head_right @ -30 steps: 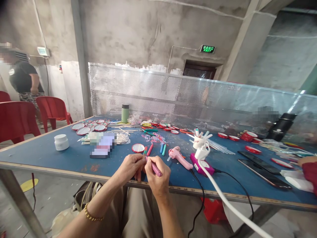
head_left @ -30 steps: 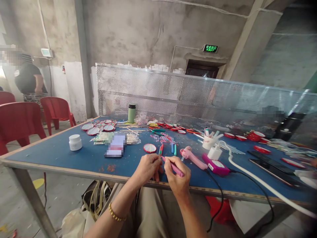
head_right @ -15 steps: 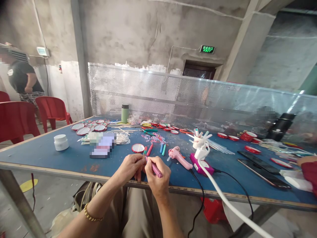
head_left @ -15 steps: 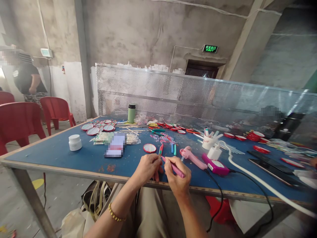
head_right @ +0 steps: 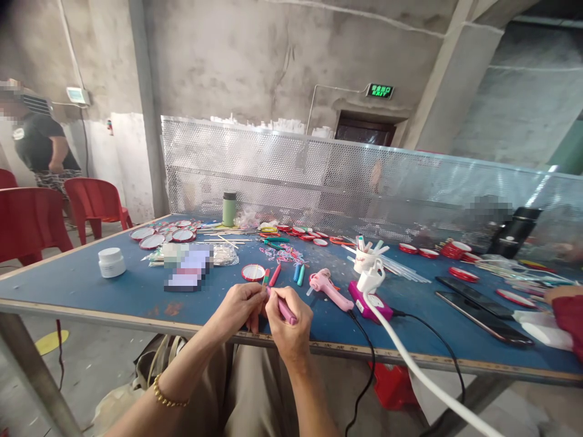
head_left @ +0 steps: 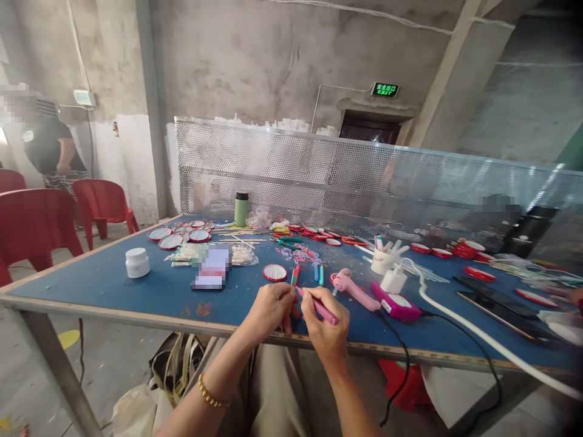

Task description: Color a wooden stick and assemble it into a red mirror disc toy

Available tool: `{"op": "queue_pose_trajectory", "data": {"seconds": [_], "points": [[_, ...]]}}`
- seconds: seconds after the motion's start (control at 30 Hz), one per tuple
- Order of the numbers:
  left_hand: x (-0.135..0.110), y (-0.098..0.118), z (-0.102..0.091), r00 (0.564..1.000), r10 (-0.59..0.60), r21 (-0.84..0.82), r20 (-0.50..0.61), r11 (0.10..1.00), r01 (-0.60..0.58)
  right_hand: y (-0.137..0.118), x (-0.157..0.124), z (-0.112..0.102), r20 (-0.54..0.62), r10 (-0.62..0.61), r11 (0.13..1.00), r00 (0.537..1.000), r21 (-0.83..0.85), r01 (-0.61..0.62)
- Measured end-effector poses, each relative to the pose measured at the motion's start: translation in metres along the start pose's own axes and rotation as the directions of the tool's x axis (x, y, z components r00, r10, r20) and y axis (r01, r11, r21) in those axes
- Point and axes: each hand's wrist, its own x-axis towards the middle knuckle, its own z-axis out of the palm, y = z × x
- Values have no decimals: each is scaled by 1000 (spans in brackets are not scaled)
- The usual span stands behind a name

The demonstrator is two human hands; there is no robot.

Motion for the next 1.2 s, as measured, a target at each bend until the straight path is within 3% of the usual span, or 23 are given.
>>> {"op": "queue_pose_trajectory", "data": {"seconds": [0.4,0.67,1.2], "points": [[0,-3,-2,1000,29,-8,3,1000,-29,0,-1,0,7,36,999,999,20,-36],[1,-5,1,1000,-9,-57,-3,998,9,3,-7,-2,-26,133,989,991,67,-131],[-1,-1,1,999,18,33,-27,999,-17,-3,-1,-4,51,56,998,997,37,-58]]}}
